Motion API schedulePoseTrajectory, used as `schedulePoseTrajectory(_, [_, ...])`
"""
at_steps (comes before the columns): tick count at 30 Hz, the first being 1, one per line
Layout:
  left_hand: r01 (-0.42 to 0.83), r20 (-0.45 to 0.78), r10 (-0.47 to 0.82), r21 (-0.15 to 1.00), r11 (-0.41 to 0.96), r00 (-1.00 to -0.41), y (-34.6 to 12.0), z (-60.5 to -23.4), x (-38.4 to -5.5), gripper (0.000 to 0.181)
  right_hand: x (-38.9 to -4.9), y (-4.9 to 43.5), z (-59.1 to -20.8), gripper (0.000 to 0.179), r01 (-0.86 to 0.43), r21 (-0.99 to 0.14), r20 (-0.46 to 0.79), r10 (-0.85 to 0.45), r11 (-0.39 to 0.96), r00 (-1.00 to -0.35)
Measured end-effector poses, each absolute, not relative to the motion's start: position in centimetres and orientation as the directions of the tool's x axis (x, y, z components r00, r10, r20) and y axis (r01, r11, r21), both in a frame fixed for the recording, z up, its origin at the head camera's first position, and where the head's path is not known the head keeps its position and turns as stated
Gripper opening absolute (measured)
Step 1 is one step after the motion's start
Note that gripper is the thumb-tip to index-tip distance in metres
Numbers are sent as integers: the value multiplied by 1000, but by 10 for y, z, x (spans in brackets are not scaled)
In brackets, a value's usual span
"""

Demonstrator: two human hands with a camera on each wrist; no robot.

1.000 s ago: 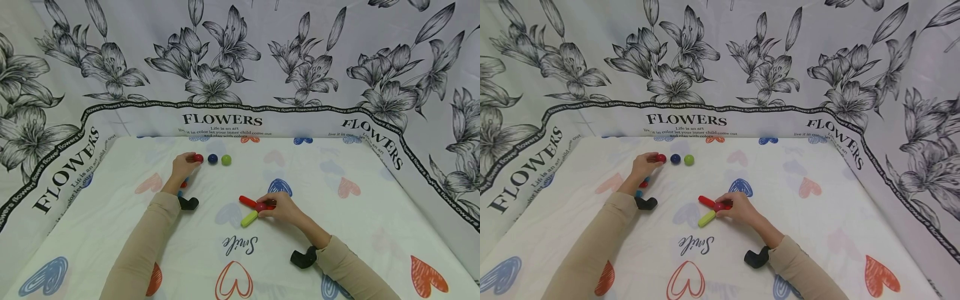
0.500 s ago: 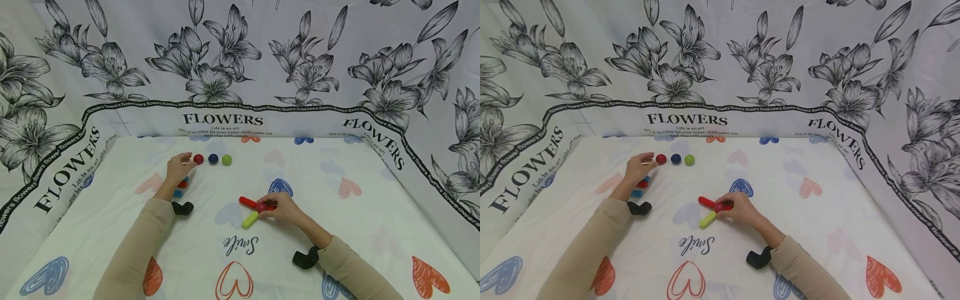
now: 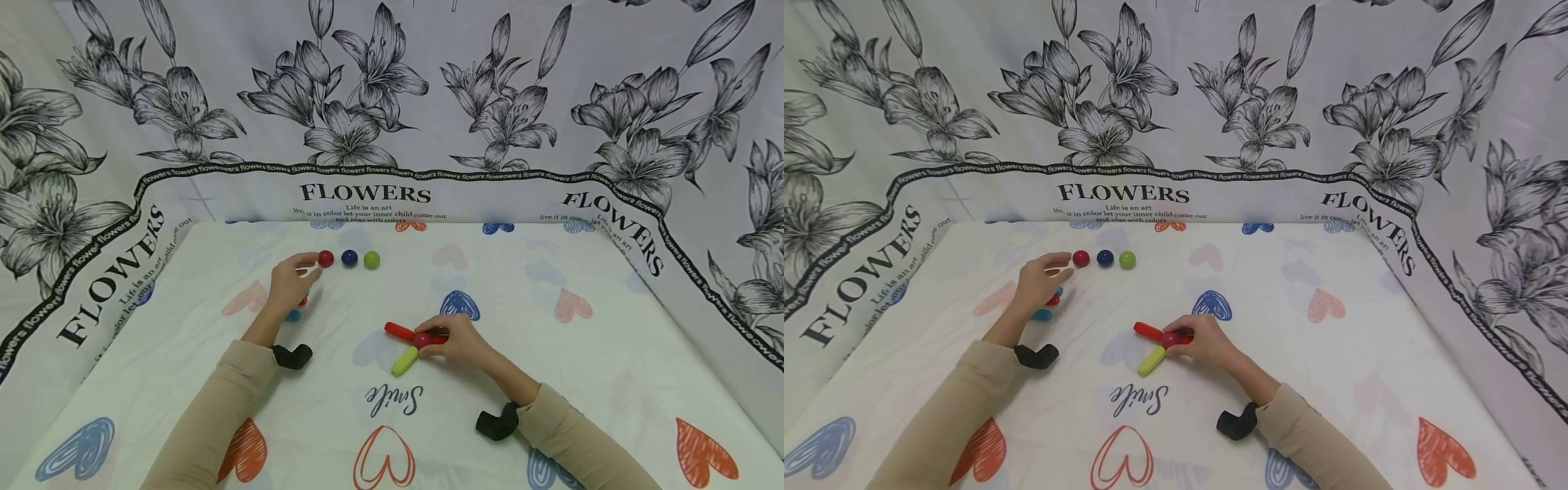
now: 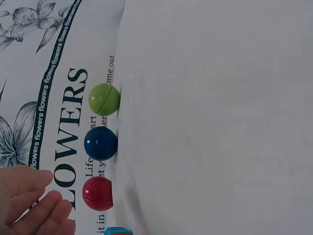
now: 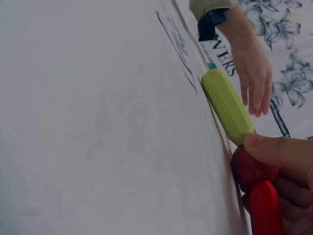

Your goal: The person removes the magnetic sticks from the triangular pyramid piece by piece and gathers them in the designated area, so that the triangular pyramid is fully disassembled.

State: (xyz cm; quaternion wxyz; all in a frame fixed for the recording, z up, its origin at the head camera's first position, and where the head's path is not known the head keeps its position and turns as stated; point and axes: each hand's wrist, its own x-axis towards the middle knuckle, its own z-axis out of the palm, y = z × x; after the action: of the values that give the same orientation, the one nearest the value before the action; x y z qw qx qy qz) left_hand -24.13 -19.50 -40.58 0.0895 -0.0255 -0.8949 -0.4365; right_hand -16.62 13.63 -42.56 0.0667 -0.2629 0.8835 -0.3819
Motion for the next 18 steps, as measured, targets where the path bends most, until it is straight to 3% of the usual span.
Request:
schedulePoseTrajectory(7, [233,244,63,768,596,-968,-180,-402,-226,33,-165,130,-426,34,-409,-721,79,-520,559,-851])
schedulePoseTrajectory(18, [248,144,219,774,583,-965,-158,-402,-200,35,-168,131,-424,33,-368,-724,18,-517,584,-856])
